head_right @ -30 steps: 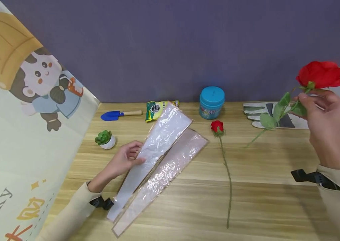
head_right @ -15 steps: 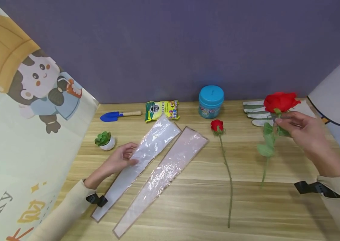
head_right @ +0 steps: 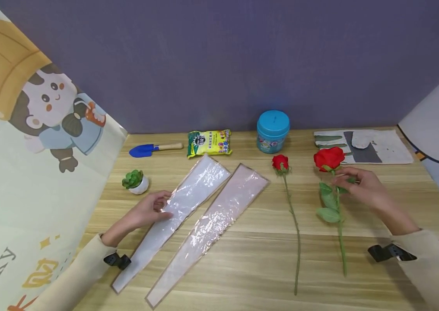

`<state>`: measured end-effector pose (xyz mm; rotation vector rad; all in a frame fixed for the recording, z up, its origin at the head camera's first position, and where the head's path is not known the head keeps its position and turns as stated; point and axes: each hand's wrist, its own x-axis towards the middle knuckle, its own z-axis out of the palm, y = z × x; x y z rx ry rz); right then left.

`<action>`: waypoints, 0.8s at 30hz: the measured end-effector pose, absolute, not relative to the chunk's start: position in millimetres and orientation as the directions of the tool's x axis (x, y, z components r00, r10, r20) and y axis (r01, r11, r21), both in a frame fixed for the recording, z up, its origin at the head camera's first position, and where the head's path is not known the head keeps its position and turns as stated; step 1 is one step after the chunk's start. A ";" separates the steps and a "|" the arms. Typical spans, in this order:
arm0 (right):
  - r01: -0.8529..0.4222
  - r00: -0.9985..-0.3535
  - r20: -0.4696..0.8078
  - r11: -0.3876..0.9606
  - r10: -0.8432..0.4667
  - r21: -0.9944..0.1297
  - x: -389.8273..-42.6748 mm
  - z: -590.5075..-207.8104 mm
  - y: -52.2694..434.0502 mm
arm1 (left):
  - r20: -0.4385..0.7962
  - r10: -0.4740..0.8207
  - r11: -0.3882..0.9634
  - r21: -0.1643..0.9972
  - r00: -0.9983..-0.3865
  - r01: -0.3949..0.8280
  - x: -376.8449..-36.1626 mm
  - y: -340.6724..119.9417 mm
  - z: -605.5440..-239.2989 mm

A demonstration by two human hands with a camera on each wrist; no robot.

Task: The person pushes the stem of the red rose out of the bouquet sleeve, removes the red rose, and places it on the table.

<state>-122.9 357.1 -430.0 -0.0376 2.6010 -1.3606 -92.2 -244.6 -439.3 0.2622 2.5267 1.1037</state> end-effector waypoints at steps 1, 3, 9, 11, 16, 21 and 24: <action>0.079 -0.976 -0.177 0.551 -0.128 -0.831 -123.1 -432.9 355.8 | -0.257 0.312 0.679 0.734 -0.915 0.025 -92.2 -245.8 -438.8; 0.086 -0.971 -0.188 0.520 -0.147 -0.850 -123.4 -438.2 353.7 | -0.252 0.314 0.683 0.729 -0.916 0.033 -92.3 -248.3 -437.8; 0.130 -0.961 -0.237 0.516 -0.145 -0.846 -124.3 -447.3 346.9 | -0.257 0.318 0.707 0.706 -0.913 0.047 -91.9 -253.4 -435.6; 0.134 -0.960 -0.243 0.531 -0.140 -0.837 -123.6 -450.1 346.2 | -0.264 0.318 0.716 0.696 -0.911 0.048 -91.5 -254.8 -435.7; 0.146 -0.957 -0.251 0.508 -0.144 -0.849 -122.6 -456.7 345.9 | -0.265 0.318 0.720 0.692 -0.910 0.051 -88.9 -259.8 -436.2; 0.144 -0.955 -0.259 0.532 -0.148 -0.835 -121.1 -460.2 343.9 | -0.253 0.308 0.707 0.706 -0.917 0.043 -86.0 -262.6 -435.7; 0.148 -0.951 -0.271 0.550 -0.149 -0.822 -119.7 -461.5 343.5 | -0.248 0.298 0.708 0.705 -0.922 0.040 -84.8 -263.3 -434.7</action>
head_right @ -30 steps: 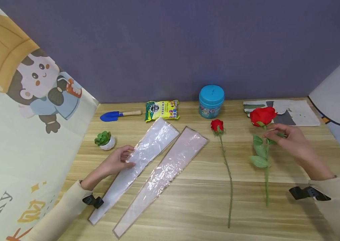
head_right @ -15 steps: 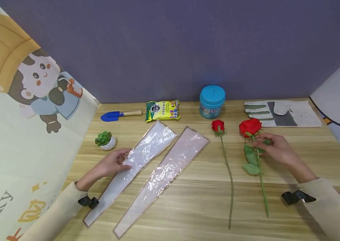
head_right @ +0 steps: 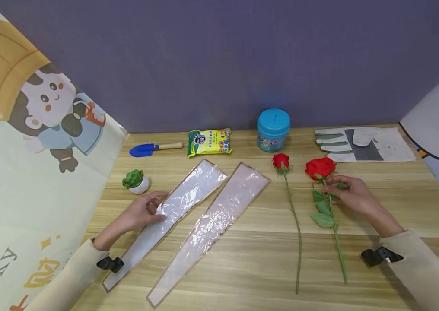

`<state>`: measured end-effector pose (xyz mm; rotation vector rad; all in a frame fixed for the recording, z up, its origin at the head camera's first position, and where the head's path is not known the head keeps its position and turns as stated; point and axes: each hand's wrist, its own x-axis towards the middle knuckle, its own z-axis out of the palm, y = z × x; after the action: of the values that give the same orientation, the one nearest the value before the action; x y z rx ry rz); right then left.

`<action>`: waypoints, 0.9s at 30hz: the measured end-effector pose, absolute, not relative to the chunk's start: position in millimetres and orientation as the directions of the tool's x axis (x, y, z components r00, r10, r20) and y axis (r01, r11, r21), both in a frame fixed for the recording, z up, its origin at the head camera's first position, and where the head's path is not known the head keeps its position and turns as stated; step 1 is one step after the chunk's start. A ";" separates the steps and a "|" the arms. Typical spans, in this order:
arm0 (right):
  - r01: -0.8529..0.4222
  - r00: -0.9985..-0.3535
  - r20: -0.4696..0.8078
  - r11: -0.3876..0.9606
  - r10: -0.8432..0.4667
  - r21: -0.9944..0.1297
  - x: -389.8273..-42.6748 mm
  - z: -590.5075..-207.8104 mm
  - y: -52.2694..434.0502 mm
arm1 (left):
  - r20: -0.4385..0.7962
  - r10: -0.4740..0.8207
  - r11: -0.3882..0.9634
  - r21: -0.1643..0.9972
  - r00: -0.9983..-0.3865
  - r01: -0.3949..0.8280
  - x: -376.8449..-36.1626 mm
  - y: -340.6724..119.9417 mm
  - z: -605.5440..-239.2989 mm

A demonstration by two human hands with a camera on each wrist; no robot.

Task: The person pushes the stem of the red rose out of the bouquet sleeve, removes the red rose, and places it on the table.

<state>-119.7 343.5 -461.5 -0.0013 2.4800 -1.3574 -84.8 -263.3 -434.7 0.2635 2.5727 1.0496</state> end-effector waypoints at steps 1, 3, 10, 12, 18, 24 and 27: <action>0.153 -0.950 -0.275 0.551 -0.145 -0.820 -119.4 -461.7 343.2 | -0.248 0.290 0.711 0.703 -0.924 0.035 -84.1 -263.6 -434.3; 0.160 -0.950 -0.281 0.556 -0.138 -0.816 -118.6 -461.6 343.3 | -0.249 0.276 0.713 0.701 -0.928 0.024 -82.5 -263.5 -433.5; 0.117 -0.942 -0.287 0.632 -0.174 -0.766 -116.8 -454.0 351.0 | -0.247 0.248 0.705 0.709 -0.937 0.000 -78.1 -264.7 -432.0; 0.104 -0.942 -0.283 0.644 -0.181 -0.758 -115.6 -450.3 354.7 | -0.243 0.250 0.703 0.712 -0.937 0.003 -77.3 -266.1 -431.2; 0.101 -0.953 -0.270 0.694 -0.140 -0.713 -111.8 -433.9 362.5 | -0.251 0.265 0.711 0.703 -0.931 0.012 -74.6 -270.6 -426.5; 0.054 -0.973 -0.200 0.734 -0.112 -0.677 -108.5 -410.3 354.3 | -0.207 0.297 0.775 0.622 -0.932 0.109 -72.9 -268.0 -417.9; 0.003 -0.979 -0.153 0.747 -0.133 -0.665 -107.1 -398.9 340.2 | -0.125 0.322 0.793 0.577 -0.938 0.195 -71.1 -260.3 -412.7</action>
<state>-107.1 340.2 -398.9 -0.1039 2.7553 -1.0486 -71.1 -260.3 -412.7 0.4044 2.7657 0.8554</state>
